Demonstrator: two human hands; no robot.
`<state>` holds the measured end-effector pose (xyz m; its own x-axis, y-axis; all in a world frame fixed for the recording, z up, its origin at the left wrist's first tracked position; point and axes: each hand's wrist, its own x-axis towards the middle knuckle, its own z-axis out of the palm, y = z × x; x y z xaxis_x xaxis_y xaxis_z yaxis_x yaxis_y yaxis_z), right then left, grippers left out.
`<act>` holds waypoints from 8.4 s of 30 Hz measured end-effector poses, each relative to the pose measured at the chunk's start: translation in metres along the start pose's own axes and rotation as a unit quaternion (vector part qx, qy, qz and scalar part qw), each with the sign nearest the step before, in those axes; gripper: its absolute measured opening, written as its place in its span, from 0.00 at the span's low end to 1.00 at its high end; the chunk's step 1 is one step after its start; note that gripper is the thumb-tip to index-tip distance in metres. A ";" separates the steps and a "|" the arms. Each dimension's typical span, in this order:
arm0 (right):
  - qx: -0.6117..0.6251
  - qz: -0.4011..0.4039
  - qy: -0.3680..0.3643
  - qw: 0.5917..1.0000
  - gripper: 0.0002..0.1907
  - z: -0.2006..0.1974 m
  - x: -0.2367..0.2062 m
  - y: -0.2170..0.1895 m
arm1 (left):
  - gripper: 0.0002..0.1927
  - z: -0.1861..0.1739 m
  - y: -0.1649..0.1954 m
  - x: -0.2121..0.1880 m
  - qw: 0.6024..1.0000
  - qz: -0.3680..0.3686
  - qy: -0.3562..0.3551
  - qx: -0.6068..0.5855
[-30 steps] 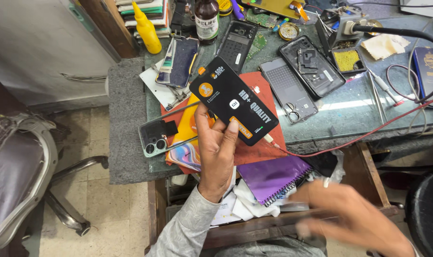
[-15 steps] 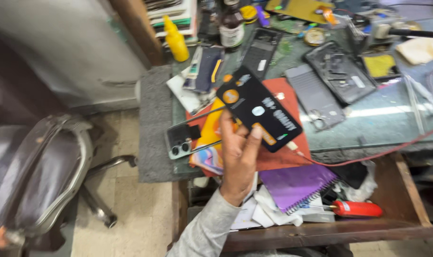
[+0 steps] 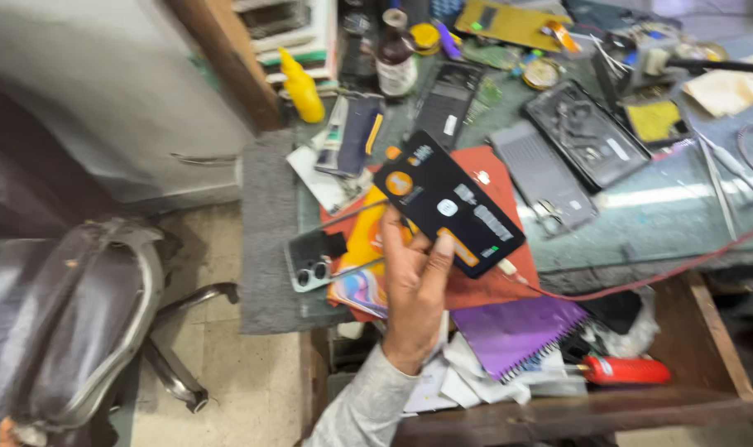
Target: The person handles a disassembled smartphone, connecting a battery and using a hot air gun to heat the back cover. They manipulate the phone chassis and battery, then apply heat along the edges of the back cover to soften adhesive.
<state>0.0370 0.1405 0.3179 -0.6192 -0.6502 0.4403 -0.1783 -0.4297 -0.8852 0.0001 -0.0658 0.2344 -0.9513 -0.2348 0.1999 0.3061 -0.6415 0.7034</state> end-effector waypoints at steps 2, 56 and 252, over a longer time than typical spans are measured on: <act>-0.028 -0.013 0.024 0.999 0.20 -0.007 0.003 -0.007 | 0.32 0.000 -0.005 0.004 1.000 -0.007 0.010 0.003; -0.016 0.239 0.216 0.947 0.19 -0.155 0.071 0.025 | 0.44 0.090 -0.038 0.076 0.970 -0.187 -0.059 -0.145; -0.304 0.017 0.153 0.940 0.31 -0.128 0.084 0.077 | 0.52 0.020 -0.032 0.083 0.953 -0.177 -0.073 -0.235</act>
<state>-0.1265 0.1328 0.2680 -0.8069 -0.4060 0.4291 -0.5012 0.0861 -0.8610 -0.0898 -0.0500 0.2420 -0.9824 0.1396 0.1242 -0.0849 -0.9258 0.3684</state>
